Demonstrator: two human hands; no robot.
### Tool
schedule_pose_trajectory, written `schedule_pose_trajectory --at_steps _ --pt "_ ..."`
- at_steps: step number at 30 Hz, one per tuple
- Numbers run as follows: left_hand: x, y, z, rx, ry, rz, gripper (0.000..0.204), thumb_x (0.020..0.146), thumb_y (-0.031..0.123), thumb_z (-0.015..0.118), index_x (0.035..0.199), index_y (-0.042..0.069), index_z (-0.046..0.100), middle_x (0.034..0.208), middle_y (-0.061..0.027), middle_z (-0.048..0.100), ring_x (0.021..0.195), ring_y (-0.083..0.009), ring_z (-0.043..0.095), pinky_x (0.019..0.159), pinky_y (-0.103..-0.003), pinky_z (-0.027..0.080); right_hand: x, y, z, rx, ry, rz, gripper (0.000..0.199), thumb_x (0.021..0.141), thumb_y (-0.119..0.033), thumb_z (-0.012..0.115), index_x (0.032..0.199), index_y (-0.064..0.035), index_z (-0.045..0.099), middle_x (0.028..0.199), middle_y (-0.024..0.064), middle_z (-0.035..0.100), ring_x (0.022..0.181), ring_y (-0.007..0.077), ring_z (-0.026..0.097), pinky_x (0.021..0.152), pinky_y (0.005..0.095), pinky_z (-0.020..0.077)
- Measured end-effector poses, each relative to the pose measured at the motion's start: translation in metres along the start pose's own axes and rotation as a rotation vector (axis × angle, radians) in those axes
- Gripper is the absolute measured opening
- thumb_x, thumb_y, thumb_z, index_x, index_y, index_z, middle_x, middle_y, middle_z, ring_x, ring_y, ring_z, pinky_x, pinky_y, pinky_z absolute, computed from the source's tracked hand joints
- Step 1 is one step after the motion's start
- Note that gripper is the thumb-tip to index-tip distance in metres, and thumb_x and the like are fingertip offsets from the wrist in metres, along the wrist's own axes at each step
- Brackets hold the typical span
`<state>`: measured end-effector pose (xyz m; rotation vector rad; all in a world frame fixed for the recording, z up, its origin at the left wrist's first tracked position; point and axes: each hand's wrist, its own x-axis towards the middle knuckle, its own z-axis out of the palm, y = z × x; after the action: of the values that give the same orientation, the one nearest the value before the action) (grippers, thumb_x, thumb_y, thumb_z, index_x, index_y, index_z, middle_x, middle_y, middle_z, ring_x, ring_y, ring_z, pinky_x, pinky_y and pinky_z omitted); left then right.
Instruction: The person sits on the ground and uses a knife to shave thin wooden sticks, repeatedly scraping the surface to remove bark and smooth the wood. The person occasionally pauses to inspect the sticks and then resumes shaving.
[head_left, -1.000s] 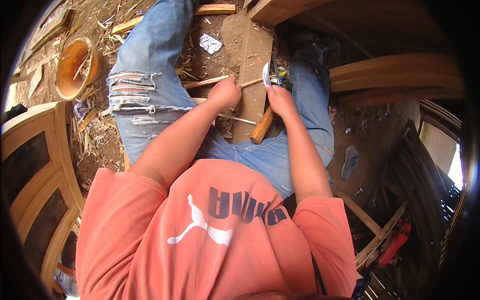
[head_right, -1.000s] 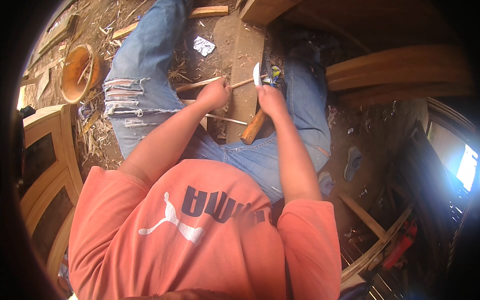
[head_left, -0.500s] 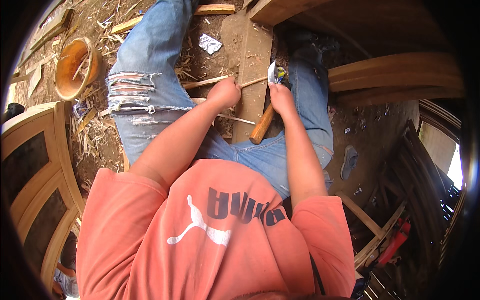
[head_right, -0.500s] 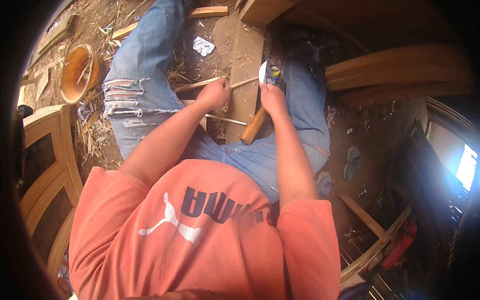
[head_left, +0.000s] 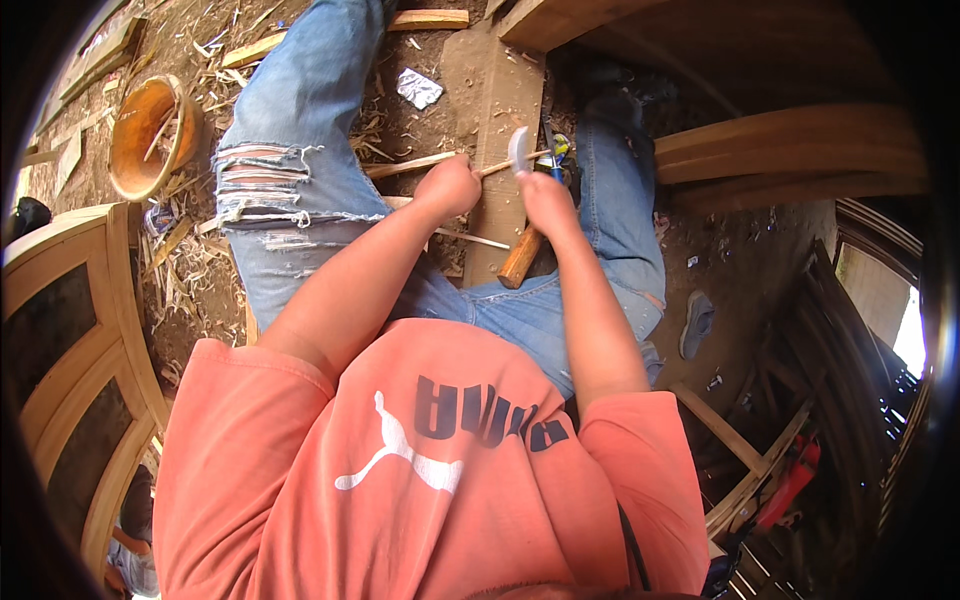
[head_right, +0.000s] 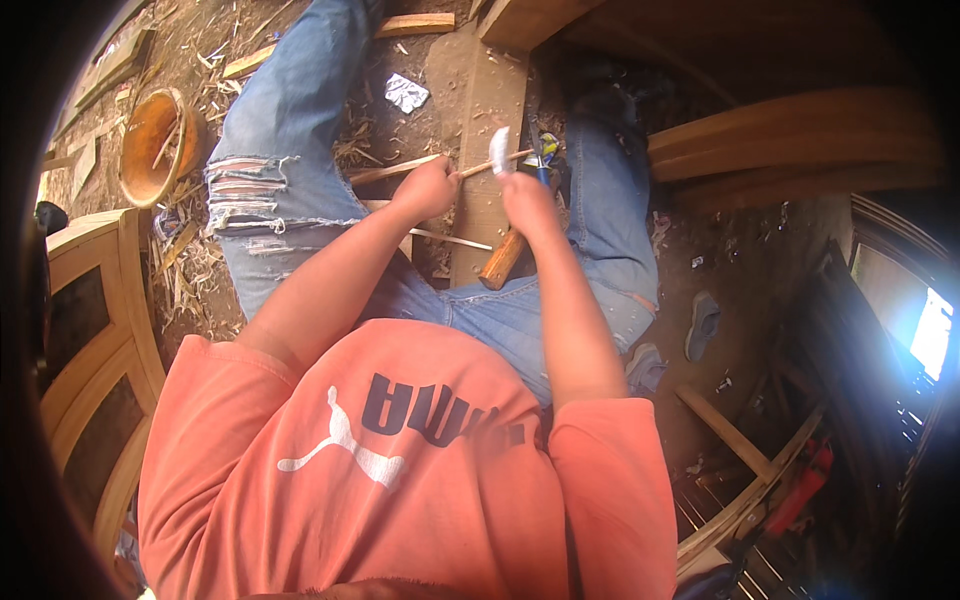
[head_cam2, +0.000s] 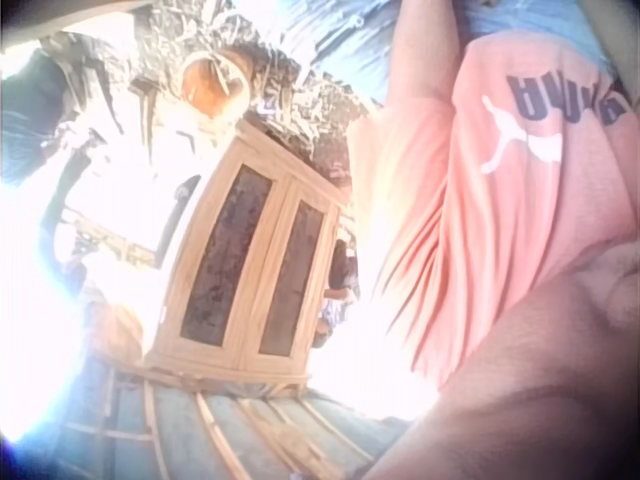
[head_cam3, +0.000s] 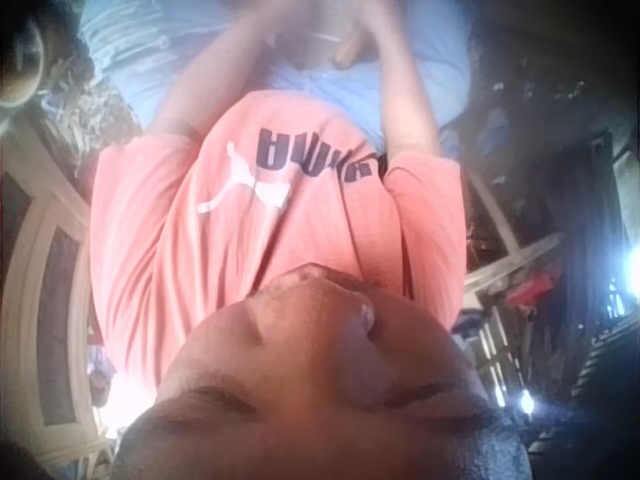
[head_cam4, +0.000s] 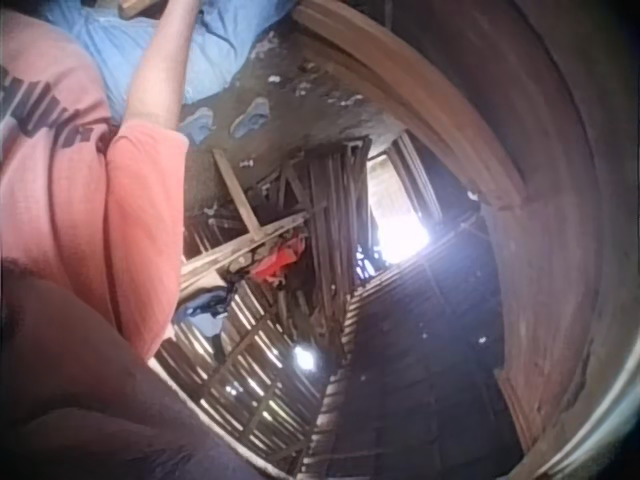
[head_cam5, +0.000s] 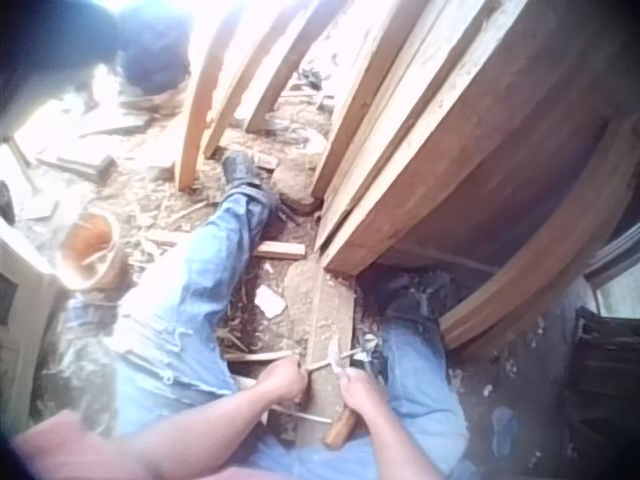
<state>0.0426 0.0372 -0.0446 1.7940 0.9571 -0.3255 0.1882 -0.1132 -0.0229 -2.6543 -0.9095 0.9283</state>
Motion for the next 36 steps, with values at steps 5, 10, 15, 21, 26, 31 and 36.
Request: schedule_pose_trajectory --at_steps 5,10,15,21,26,31,36 --pt "0.003 -0.002 0.004 -0.004 0.01 0.011 0.033 0.103 0.033 0.061 0.112 0.002 0.067 0.11 -0.0258 0.074 0.108 -0.0442 0.069 0.094 -0.051 0.053 0.004 0.007 -0.002 -0.018 0.11 0.063 0.045 0.107 -0.041 0.05 0.108 -0.0034 0.075 0.108 0.0258 0.073 0.105 0.0474 0.069 0.092 0.0558 0.0532" --pt "0.001 0.002 -0.002 0.016 -0.041 -0.029 0.034 0.104 0.034 0.06 0.118 0.004 0.068 0.12 -0.0235 0.073 0.116 -0.0419 0.068 0.099 -0.05 0.052 -0.009 -0.009 -0.011 -0.038 -0.016 -0.004 0.045 0.109 -0.04 0.05 0.101 -0.0011 0.072 0.102 0.0269 0.073 0.1 0.0497 0.068 0.087 0.056 0.0531" --pt "0.002 -0.002 0.002 -0.007 0.002 0.004 0.034 0.103 0.034 0.061 0.113 0.002 0.067 0.11 -0.0258 0.074 0.108 -0.0442 0.069 0.094 -0.051 0.053 -0.009 -0.008 -0.004 0.042 0.011 0.031 0.046 0.108 -0.041 0.051 0.104 -0.002 0.075 0.105 0.0268 0.073 0.102 0.0483 0.069 0.09 0.0552 0.0535" --pt "-0.001 0.005 -0.005 0.01 -0.059 -0.045 0.034 0.104 0.034 0.059 0.118 0.004 0.069 0.123 -0.0227 0.073 0.118 -0.0413 0.068 0.1 -0.05 0.052 -0.015 -0.003 0.009 0.034 -0.073 -0.065 0.047 0.108 -0.04 0.051 0.099 0.0002 0.073 0.1 0.0289 0.072 0.099 0.0498 0.068 0.087 0.0554 0.0524" --pt "0.0 0.004 -0.005 -0.003 -0.05 -0.034 0.033 0.104 0.033 0.06 0.116 0.004 0.069 0.121 -0.0233 0.073 0.116 -0.042 0.068 0.1 -0.05 0.052 -0.015 0.005 0.006 0.165 -0.003 0.089 0.048 0.108 -0.04 0.051 0.1 0.0016 0.073 0.102 0.0295 0.072 0.102 0.0495 0.068 0.09 0.0549 0.0517" --pt "0.0 0.005 -0.005 -0.007 -0.047 -0.03 0.033 0.103 0.033 0.061 0.115 0.004 0.07 0.119 -0.0236 0.074 0.115 -0.0423 0.068 0.1 -0.05 0.052 -0.016 0.016 0.006 0.163 -0.074 0.029 0.05 0.109 -0.04 0.05 0.1 0.003 0.073 0.103 0.0305 0.072 0.102 0.0495 0.068 0.09 0.0539 0.052" --pt "0.005 -0.001 -0.001 -0.044 -0.056 -0.037 0.034 0.103 0.035 0.062 0.114 0.004 0.07 0.117 -0.0236 0.074 0.114 -0.0422 0.069 0.099 -0.05 0.053 -0.016 0.021 0.006 0.153 0.069 0.111 0.049 0.109 -0.041 0.053 0.086 0.0003 0.068 0.075 0.0159 0.069 0.071 0.0312 0.066 0.072 0.0441 0.0513"
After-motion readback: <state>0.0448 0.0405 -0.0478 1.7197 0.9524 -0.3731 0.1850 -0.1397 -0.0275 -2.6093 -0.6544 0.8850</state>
